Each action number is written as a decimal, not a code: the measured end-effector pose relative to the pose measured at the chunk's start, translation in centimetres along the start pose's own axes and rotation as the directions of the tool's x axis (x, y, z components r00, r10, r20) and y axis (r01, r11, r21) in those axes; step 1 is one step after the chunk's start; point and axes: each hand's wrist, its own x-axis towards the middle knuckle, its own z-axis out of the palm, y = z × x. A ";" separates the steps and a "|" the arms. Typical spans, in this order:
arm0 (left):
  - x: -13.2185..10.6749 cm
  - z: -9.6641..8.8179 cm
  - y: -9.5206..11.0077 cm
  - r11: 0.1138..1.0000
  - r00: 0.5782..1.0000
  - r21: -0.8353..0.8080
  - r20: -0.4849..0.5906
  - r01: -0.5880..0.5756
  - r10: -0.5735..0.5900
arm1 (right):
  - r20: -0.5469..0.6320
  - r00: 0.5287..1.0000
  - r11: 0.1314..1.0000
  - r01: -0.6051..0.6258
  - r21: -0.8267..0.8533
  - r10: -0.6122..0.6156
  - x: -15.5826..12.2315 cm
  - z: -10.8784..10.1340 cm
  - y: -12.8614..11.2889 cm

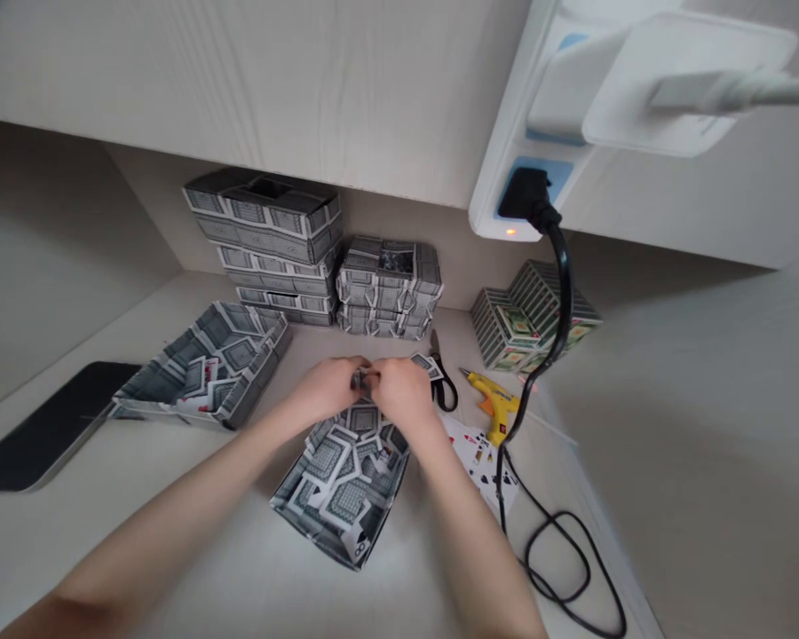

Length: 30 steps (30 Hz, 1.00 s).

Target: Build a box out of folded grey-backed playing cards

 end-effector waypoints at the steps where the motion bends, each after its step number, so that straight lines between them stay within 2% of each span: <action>1: 0.0 0.1 0.0 0.999 0.999 -0.011 -0.021 -0.031 0.031 | 0.021 0.999 0.998 0.031 0.061 -0.033 0.1 -0.2 0.6; 3: 0.1 0.1 -0.1 0.999 0.999 -0.003 -0.024 -0.047 0.046 | 0.065 0.992 0.982 0.097 0.164 -0.109 0.2 -0.4 1.7; 5: 0.1 0.0 -0.2 0.999 1.000 0.029 -0.019 -0.015 0.016 | 0.108 0.984 0.972 0.120 0.202 -0.144 0.2 -0.6 2.6; 8: -0.1 -0.5 -0.4 0.993 0.998 0.106 -0.037 0.053 -0.049 | 0.152 0.982 0.987 0.091 0.135 -0.112 0.3 -0.4 2.9; 10: -0.2 -0.8 -0.6 0.986 0.997 0.150 -0.038 0.076 -0.071 | 0.140 0.986 0.994 0.083 0.071 -0.092 0.4 -0.1 2.6; 12: -0.3 -1.0 -0.7 0.988 0.999 0.148 -0.026 0.036 -0.033 | 0.110 0.989 0.995 0.097 0.036 -0.101 0.5 0.2 2.3; 14: -0.3 -1.0 -0.7 0.993 0.998 0.105 -0.013 -0.059 0.061 | 0.082 0.990 0.993 0.113 0.041 -0.116 0.7 0.5 2.2; 17: -0.1 -0.7 -0.7 0.986 0.988 0.057 0.004 -0.154 0.154 | 0.061 0.986 0.980 0.144 0.135 -0.153 1.0 1.1 2.4; 21: 0.0 -0.6 -0.8 0.978 0.978 0.039 0.042 -0.205 0.203 | 0.032 0.975 0.948 0.206 0.244 -0.220 1.6 2.1 2.9; 30: -0.1 -1.0 -0.7 0.963 0.966 0.087 0.072 -0.255 0.249 | -0.026 0.966 0.883 0.246 0.399 -0.258 2.1 3.5 3.4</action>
